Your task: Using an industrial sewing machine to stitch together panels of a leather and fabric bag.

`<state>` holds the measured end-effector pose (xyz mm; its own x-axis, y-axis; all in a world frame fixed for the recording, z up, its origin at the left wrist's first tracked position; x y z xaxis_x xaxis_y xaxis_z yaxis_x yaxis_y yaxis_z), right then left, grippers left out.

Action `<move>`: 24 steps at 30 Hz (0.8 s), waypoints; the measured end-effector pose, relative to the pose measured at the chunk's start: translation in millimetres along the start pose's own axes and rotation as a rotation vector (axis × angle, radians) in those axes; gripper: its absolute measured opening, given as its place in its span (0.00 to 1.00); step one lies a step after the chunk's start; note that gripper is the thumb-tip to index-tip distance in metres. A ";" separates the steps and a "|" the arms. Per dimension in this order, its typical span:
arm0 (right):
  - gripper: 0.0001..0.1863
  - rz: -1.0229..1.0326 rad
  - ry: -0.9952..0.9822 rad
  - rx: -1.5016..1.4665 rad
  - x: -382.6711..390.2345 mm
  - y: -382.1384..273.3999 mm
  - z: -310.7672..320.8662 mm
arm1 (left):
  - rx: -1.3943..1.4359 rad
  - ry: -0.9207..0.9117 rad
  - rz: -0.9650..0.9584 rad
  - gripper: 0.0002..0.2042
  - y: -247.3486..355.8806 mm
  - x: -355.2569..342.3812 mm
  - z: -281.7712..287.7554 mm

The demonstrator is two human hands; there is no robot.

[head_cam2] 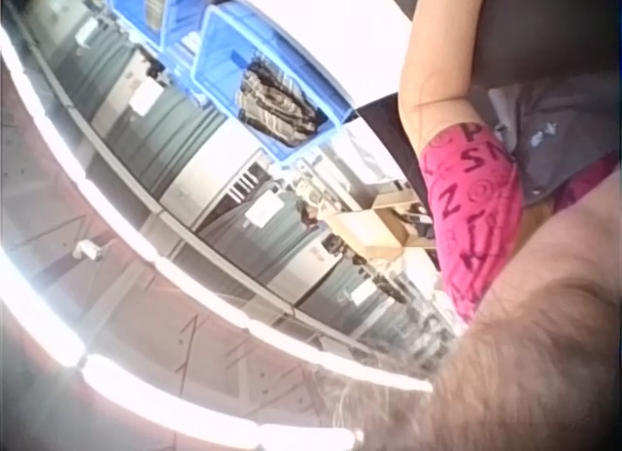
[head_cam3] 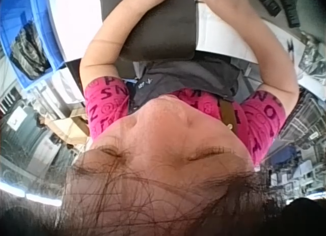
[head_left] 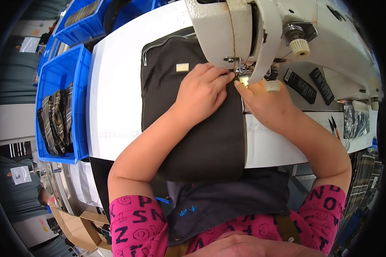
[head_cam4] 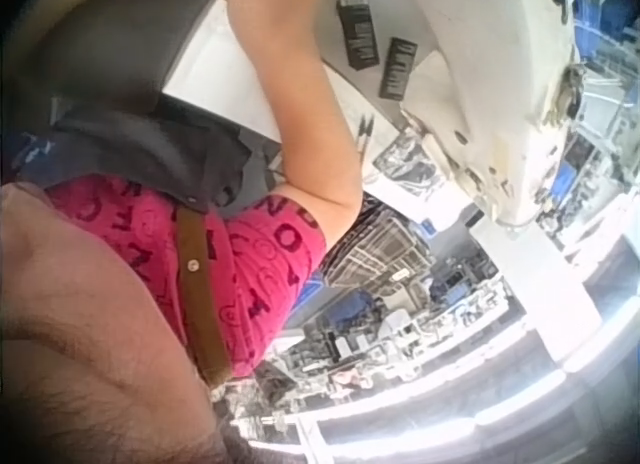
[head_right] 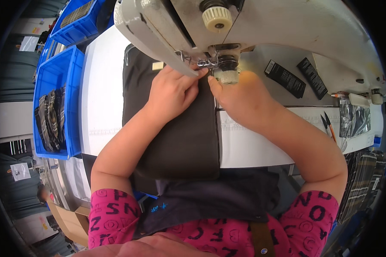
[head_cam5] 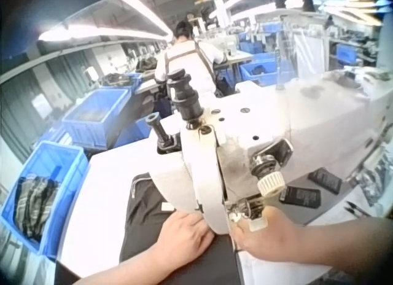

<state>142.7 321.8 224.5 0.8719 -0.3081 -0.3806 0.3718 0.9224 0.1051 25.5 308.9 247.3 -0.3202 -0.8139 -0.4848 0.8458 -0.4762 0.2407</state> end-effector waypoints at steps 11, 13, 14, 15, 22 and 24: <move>0.20 -0.049 0.026 -0.018 0.0 10.1 1.7 | -0.056 0.093 -0.003 0.11 -7.8 -7.4 2.5; 0.22 -0.053 -0.048 -0.046 1.1 8.1 6.9 | -0.064 0.061 0.014 0.11 -9.7 -4.3 2.5; 0.24 -0.060 -0.130 -0.067 4.4 6.5 4.0 | -0.063 0.032 0.029 0.11 -8.6 -7.3 1.2; 0.24 -0.065 -0.125 -0.069 8.4 2.7 4.2 | -0.066 0.027 0.024 0.11 -3.1 -8.4 2.3; 0.30 0.028 -0.006 -0.095 20.2 -30.7 16.1 | -0.128 -0.073 0.225 0.14 29.6 15.1 5.7; 0.30 -0.008 -0.130 -0.112 20.9 -30.8 6.5 | -0.103 -0.088 0.230 0.14 31.3 23.1 5.7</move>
<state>151.5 285.5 219.3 0.9058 -0.3359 -0.2583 0.3468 0.9379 -0.0036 42.2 273.4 248.5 -0.1471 -0.9246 -0.3514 0.9379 -0.2432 0.2473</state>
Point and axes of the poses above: each hand's wrist, its own x-axis away from the middle knuckle, its own z-axis out of the back of the hand, y = z × x, the point moved 9 cm from there along -x, towards the middle knuckle, and after that the axes turned 4 degrees about z, right-handed, at the moved point
